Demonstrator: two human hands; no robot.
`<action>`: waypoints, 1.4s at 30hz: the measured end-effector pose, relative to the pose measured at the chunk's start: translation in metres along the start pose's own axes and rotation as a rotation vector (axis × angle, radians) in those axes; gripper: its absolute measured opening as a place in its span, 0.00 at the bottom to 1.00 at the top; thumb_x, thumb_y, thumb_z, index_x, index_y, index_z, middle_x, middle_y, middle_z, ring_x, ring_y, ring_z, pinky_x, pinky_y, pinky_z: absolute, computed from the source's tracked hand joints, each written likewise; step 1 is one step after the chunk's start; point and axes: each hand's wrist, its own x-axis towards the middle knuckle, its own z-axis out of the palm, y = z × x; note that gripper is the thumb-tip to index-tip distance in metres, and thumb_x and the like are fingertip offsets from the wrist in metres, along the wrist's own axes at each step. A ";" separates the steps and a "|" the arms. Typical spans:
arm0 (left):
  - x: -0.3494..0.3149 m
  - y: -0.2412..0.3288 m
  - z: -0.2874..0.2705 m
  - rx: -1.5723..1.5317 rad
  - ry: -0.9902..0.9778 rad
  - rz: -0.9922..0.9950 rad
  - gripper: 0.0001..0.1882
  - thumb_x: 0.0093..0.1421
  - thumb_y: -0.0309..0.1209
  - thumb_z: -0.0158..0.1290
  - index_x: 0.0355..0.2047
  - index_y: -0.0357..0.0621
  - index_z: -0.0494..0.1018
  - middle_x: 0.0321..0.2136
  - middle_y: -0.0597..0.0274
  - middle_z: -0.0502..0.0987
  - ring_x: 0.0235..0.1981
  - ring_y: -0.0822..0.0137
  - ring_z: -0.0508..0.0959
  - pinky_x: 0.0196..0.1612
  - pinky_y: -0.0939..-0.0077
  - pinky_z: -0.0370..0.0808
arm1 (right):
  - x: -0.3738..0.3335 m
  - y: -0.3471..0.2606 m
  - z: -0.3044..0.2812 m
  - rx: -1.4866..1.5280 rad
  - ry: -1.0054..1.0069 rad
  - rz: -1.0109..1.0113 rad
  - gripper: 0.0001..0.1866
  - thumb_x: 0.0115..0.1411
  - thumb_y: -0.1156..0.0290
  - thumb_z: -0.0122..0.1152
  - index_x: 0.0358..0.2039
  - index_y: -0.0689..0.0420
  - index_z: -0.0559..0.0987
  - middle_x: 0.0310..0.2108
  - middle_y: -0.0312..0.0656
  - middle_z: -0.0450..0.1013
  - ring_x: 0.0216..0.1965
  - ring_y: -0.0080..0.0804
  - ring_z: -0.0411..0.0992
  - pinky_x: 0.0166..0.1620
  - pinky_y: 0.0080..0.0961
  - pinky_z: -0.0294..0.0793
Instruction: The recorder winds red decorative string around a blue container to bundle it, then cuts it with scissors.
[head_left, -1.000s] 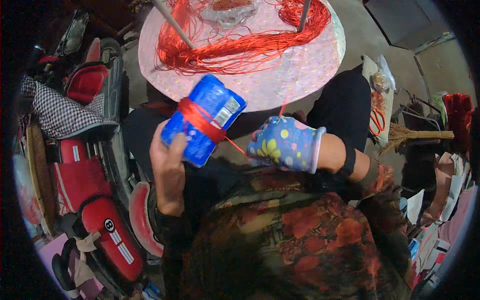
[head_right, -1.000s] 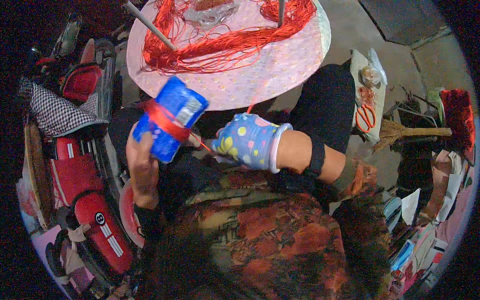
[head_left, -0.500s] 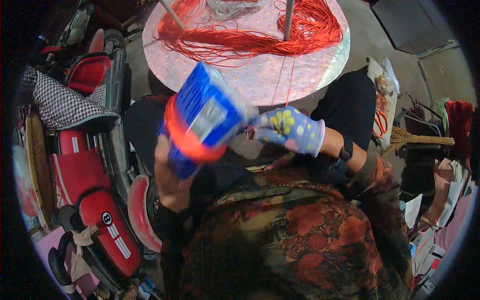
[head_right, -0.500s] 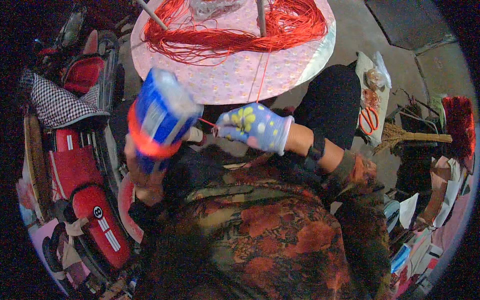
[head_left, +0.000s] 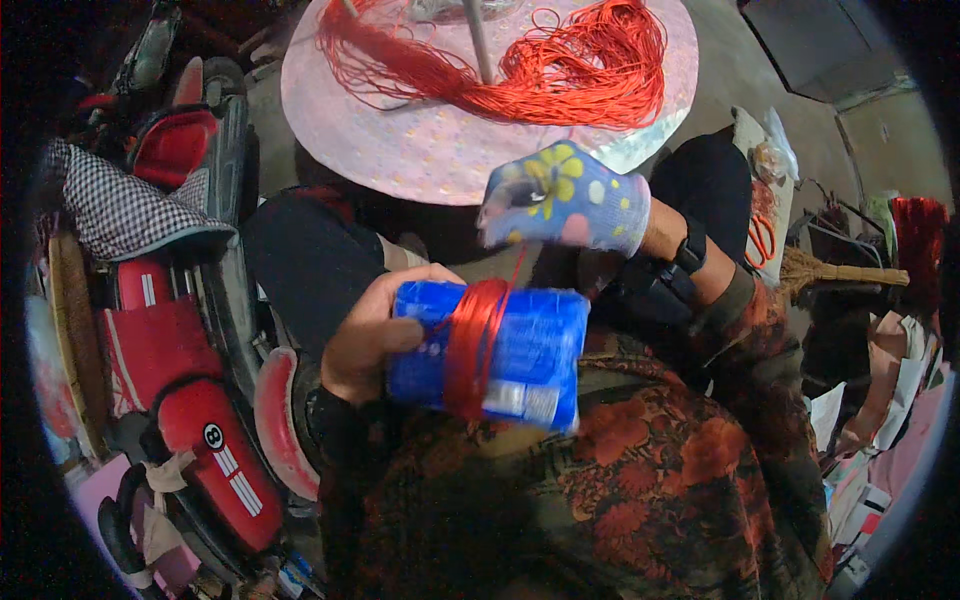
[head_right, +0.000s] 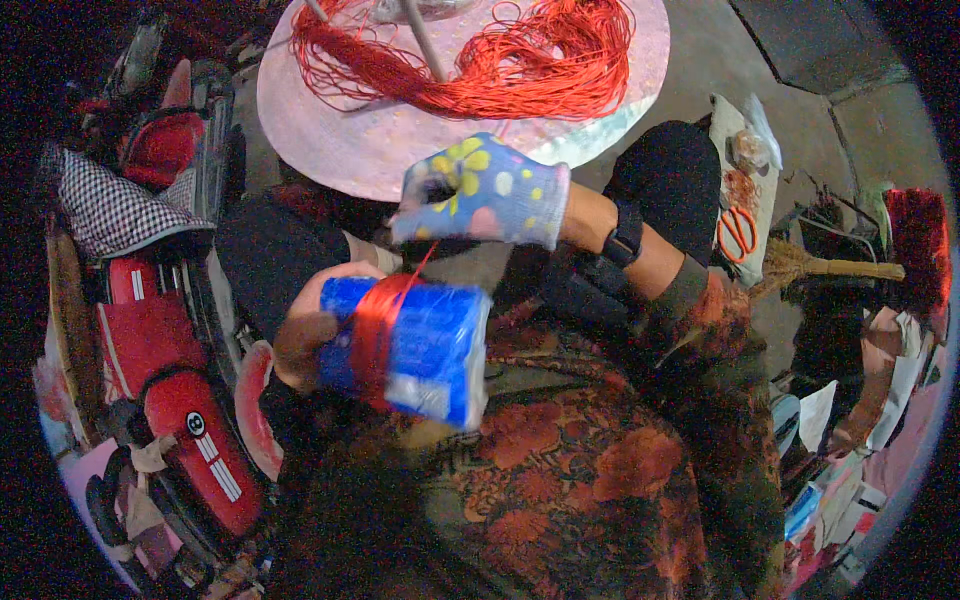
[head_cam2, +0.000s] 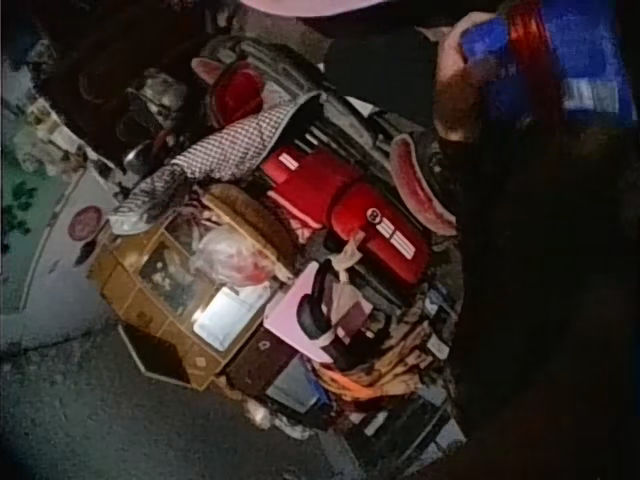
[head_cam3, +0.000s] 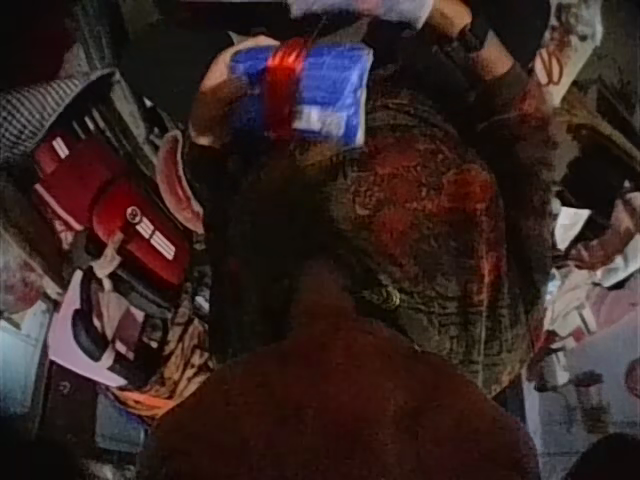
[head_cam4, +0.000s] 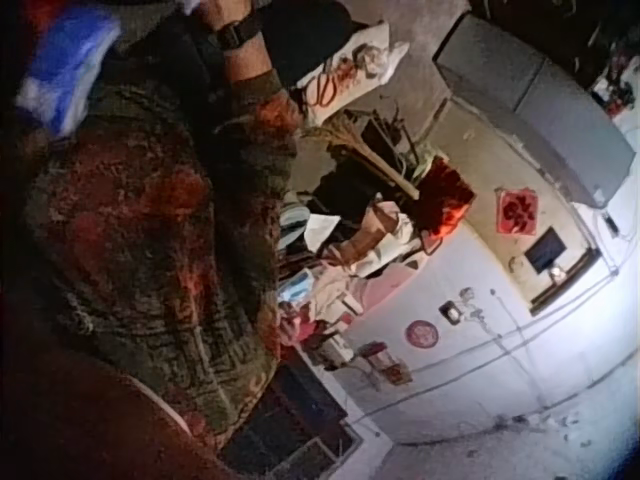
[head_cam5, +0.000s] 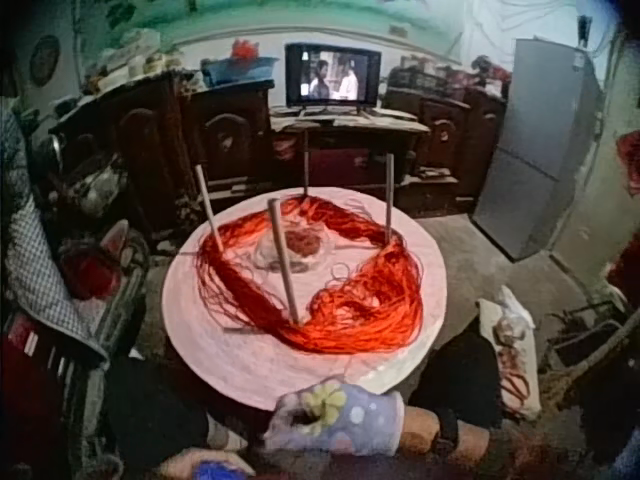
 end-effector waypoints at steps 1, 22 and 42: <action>0.002 0.003 -0.002 0.007 -0.087 -0.020 0.35 0.40 0.45 0.69 0.44 0.35 0.70 0.37 0.58 0.78 0.35 0.69 0.79 0.43 0.76 0.76 | -0.005 0.010 0.004 0.113 0.073 0.066 0.14 0.57 0.59 0.62 0.34 0.57 0.80 0.28 0.42 0.77 0.31 0.31 0.76 0.36 0.28 0.72; -0.006 0.004 -0.011 0.494 0.169 0.138 0.23 0.52 0.33 0.60 0.47 0.38 0.69 0.36 0.65 0.74 0.37 0.73 0.74 0.43 0.76 0.73 | -0.003 -0.024 -0.004 0.086 0.022 0.006 0.10 0.58 0.63 0.61 0.34 0.55 0.80 0.27 0.41 0.77 0.28 0.31 0.76 0.34 0.26 0.74; -0.013 0.005 -0.012 0.552 0.004 0.165 0.32 0.46 0.43 0.65 0.48 0.39 0.71 0.39 0.65 0.75 0.41 0.72 0.75 0.47 0.74 0.72 | -0.012 -0.009 0.009 0.218 0.071 0.023 0.09 0.57 0.64 0.64 0.31 0.57 0.80 0.25 0.35 0.77 0.26 0.21 0.73 0.32 0.22 0.74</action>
